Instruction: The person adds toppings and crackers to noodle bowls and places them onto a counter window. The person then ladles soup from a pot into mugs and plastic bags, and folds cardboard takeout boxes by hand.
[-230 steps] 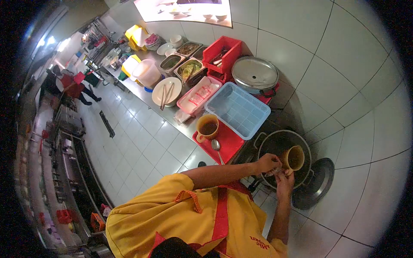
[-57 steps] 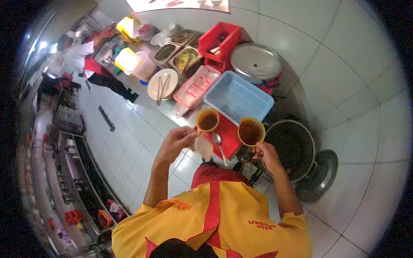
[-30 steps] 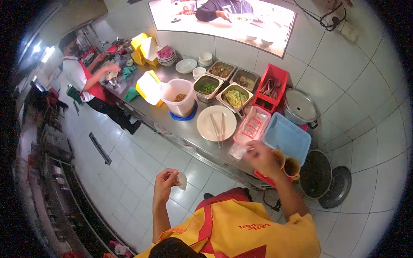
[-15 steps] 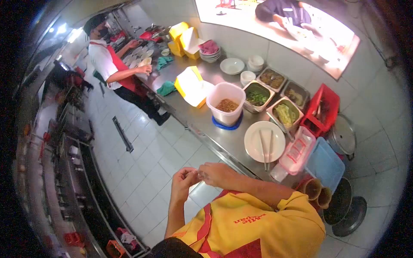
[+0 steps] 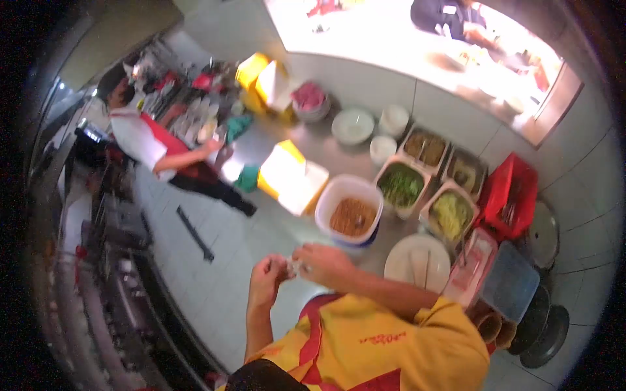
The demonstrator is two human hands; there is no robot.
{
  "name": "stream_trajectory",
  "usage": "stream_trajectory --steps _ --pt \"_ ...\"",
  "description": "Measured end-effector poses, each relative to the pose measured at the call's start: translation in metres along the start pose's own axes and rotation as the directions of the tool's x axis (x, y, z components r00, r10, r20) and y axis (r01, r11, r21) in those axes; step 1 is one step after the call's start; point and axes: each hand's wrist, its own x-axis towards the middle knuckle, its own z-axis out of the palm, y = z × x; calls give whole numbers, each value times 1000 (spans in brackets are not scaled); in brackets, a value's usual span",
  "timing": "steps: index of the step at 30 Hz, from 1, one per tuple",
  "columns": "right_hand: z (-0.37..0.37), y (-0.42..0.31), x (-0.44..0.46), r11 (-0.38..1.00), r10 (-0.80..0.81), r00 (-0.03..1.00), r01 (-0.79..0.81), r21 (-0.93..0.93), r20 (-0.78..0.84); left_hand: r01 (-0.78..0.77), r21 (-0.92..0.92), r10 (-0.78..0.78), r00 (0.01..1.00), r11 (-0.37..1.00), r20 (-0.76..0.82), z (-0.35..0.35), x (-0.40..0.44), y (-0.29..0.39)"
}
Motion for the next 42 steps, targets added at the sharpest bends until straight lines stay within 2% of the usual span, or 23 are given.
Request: stream_trajectory --steps 4,9,12,14,16,18,19,20,22,23,25,26,28,29,30,32,33,35,36,38,40,41,42 --pt "-13 12 24 975 166 983 -175 -135 -80 80 98 -94 984 992 152 7 56 24" --pt "-24 19 63 961 84 962 -147 -235 -259 73 135 -122 904 988 410 2 129 56" --pt "-21 20 91 953 183 923 -251 -169 -339 115 112 -157 843 987 514 -7 178 67" --pt "-22 20 112 968 173 910 -227 -106 -376 53 90 -93 850 994 518 -16 215 74" --pt "-17 17 134 947 229 858 -306 -99 -460 -20 192 -107 774 981 625 -25 246 94" --pt "-9 11 155 921 265 785 -378 -93 -560 -442 305 -23 537 844 843 -34 262 118" --pt "2 22 160 942 200 762 -322 -92 -616 -498 302 -88 407 813 909 -39 274 128" --pt "4 14 170 890 273 765 -431 -149 -584 -500 286 -119 339 818 933 -41 280 131" --pt "15 9 188 881 327 738 -464 -91 -590 -644 222 -83 239 732 967 -39 285 140" --pt "22 9 196 874 329 726 -476 -95 -604 -646 209 -85 217 734 972 -40 295 130" --pt "36 10 211 923 210 644 -378 -68 -736 -834 -54 66 -22 549 998 -42 318 100" --pt "44 7 213 920 217 626 -388 -57 -749 -831 -58 49 -37 554 998 -48 317 99" --pt "51 5 217 827 281 570 -552 -107 -772 -776 14 -15 6 631 1000 -55 320 101" --pt "51 -8 225 787 319 493 -614 -64 -809 -739 4 -9 -4 673 1000 -58 318 108" --pt "54 -11 231 781 311 481 -621 -68 -820 -737 -7 -24 -31 676 999 -61 313 121" --pt "62 -16 237 750 399 374 -659 64 -837 -731 -116 15 -143 672 990 -73 320 120" --pt "64 -21 242 742 456 330 -653 149 -827 -722 -124 18 -153 681 988 -77 323 116" --pt "67 -24 251 716 466 293 -679 162 -835 -595 -4 -24 -40 804 999 -82 330 109" --pt "68 -25 254 697 470 266 -697 170 -842 -587 -11 -22 -50 810 999 -84 330 109" --pt "73 -25 257 666 511 247 -719 197 -824 -635 -34 72 35 772 997 -86 327 110" --pt "77 -24 265 657 486 199 -725 206 -851 -684 -46 87 26 728 996 -88 329 111" --pt "77 -28 266 646 478 276 -754 121 -834 -753 -68 121 15 655 993 -88 327 117" --pt "76 -29 268 642 478 277 -758 117 -833 -815 -86 153 4 573 988 -89 325 120"
